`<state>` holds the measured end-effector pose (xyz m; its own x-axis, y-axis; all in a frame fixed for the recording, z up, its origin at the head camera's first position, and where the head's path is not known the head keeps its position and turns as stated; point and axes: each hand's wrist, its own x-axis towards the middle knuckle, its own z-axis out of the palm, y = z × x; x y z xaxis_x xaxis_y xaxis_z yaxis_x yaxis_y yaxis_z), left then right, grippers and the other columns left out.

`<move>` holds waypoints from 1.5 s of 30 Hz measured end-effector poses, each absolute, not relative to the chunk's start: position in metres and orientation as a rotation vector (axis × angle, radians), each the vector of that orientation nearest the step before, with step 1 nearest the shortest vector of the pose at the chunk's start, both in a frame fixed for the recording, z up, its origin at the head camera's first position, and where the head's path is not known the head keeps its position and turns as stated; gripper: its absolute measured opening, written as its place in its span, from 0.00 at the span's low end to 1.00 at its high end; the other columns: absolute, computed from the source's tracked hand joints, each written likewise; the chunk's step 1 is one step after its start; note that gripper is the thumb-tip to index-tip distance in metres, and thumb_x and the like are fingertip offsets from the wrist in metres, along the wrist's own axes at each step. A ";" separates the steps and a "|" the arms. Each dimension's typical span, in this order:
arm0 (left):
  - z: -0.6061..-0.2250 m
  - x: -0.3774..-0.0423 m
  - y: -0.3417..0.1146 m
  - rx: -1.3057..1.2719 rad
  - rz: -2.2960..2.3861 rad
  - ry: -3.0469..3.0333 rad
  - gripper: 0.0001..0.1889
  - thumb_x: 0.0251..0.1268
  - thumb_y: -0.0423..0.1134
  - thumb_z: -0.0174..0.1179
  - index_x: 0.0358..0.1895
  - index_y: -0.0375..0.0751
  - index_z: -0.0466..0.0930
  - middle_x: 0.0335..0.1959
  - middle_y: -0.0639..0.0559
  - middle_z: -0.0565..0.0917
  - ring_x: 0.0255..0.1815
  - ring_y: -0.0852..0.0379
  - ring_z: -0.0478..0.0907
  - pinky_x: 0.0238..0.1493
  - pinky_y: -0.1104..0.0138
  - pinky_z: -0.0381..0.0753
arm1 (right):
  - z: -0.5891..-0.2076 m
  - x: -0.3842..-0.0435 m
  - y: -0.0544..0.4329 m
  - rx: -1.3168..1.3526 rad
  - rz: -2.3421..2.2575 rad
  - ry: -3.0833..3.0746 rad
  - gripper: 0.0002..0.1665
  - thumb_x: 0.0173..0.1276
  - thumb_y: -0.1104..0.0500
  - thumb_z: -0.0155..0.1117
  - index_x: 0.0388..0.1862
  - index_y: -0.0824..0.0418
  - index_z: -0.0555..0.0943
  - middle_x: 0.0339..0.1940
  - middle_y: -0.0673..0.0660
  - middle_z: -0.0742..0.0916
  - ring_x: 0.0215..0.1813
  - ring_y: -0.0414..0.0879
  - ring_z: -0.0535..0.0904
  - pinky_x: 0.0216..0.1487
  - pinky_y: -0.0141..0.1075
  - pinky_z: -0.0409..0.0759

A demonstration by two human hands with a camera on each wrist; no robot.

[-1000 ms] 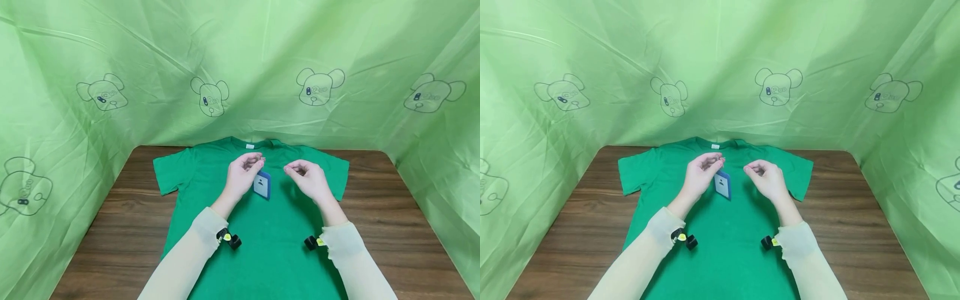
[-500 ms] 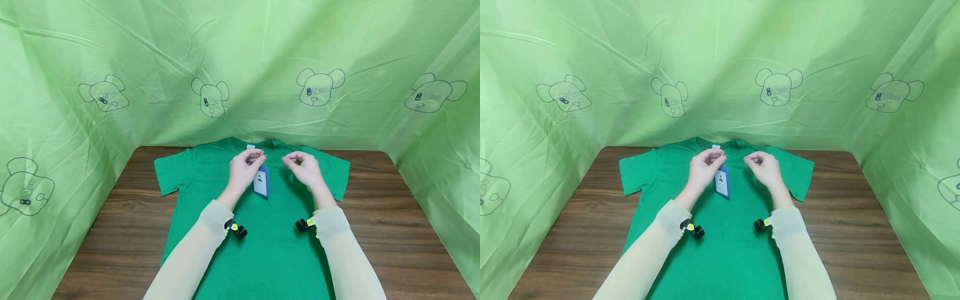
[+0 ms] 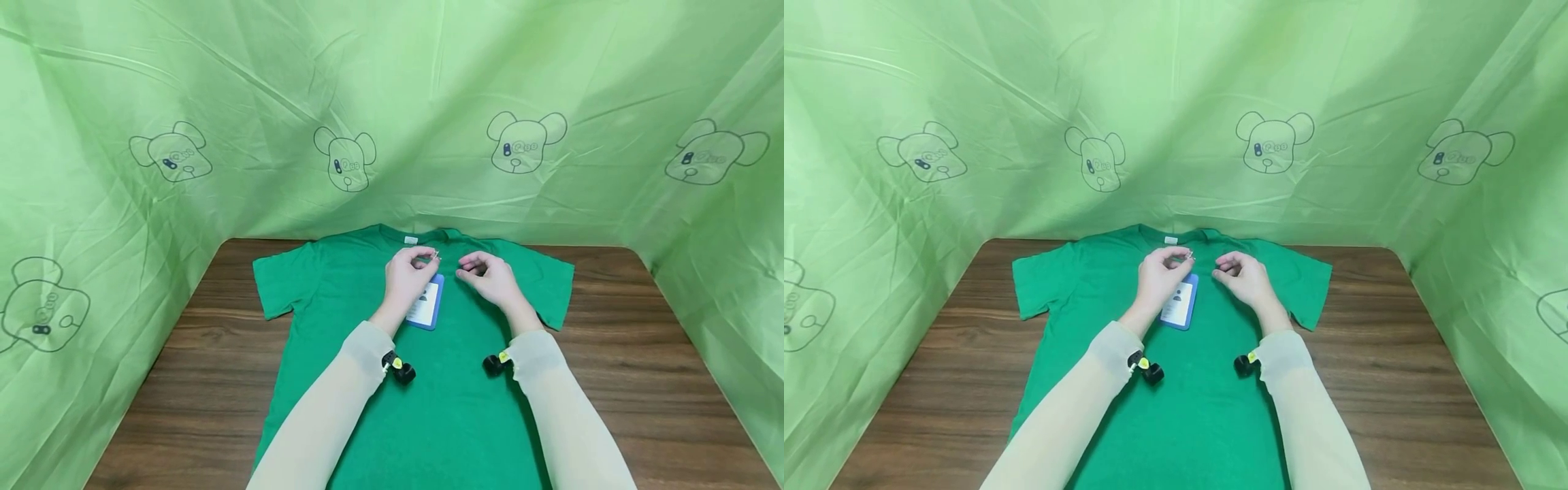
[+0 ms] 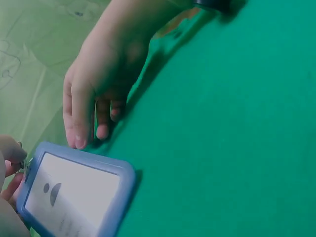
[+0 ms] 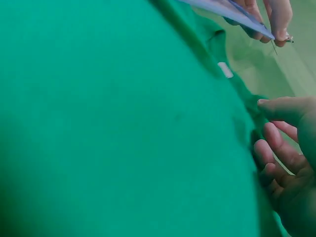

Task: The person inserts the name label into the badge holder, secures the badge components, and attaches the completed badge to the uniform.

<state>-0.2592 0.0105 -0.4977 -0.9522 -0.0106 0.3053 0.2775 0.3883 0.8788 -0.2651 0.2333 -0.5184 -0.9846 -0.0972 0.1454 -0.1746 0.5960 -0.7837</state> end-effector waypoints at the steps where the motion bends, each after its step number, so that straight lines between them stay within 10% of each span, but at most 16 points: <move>1: -0.500 -0.260 0.012 -0.230 -1.579 -2.390 0.08 0.71 0.41 0.75 0.49 0.48 0.96 0.45 0.55 0.90 0.36 0.63 0.87 0.40 0.68 0.85 | -0.520 -0.265 0.234 0.232 1.351 -2.735 0.15 0.76 0.53 0.76 0.55 0.59 0.89 0.46 0.58 0.92 0.48 0.54 0.87 0.53 0.48 0.83; 45: -0.517 -0.266 0.050 -0.058 -1.462 -2.554 0.04 0.74 0.40 0.73 0.45 0.46 0.95 0.38 0.56 0.93 0.41 0.58 0.89 0.49 0.61 0.87 | -0.519 -0.267 0.236 0.031 1.539 -2.737 0.11 0.76 0.59 0.77 0.50 0.65 0.92 0.43 0.61 0.94 0.40 0.41 0.86 0.41 0.28 0.82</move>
